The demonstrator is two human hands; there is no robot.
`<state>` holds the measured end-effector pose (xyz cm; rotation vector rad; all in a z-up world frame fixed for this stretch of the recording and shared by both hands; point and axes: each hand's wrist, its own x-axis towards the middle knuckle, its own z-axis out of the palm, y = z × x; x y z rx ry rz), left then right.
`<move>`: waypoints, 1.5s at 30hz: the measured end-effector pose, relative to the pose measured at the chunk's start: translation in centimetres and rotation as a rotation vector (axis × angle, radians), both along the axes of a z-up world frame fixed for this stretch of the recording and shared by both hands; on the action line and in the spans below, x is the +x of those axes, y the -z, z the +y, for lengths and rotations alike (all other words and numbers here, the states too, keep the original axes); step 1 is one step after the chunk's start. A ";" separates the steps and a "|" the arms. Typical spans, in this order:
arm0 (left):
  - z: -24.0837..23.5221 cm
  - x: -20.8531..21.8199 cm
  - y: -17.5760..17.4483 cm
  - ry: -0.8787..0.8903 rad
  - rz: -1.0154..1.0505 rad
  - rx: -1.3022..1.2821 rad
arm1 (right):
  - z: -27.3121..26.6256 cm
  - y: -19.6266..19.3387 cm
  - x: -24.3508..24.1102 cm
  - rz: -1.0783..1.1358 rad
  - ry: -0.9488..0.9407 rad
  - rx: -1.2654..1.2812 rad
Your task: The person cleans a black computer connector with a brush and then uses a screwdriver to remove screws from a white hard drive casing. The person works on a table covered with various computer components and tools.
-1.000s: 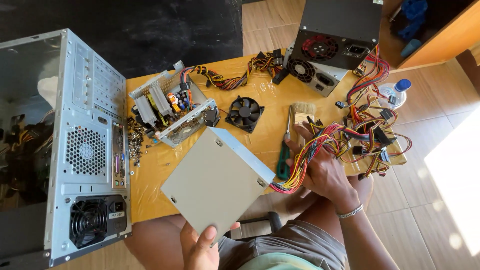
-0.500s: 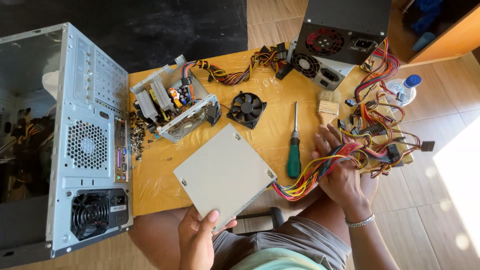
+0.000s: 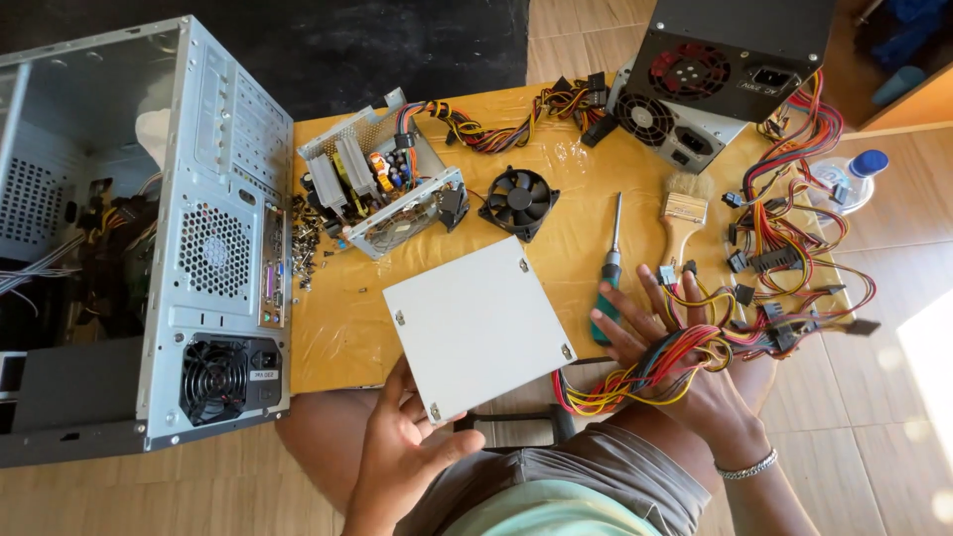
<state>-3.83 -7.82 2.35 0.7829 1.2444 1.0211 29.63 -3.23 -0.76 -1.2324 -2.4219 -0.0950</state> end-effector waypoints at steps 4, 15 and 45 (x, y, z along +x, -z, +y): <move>0.1 0.8 -1.8 0.035 0.289 0.173 | 0.4 -2.1 0.0 -0.065 -0.062 -0.006; -0.7 0.2 -1.9 0.027 1.219 0.524 | 0.5 -2.4 -0.5 -0.033 -0.115 -0.076; 2.8 2.0 -8.8 -0.088 0.843 0.931 | 3.1 -12.4 3.5 0.305 -0.274 -0.147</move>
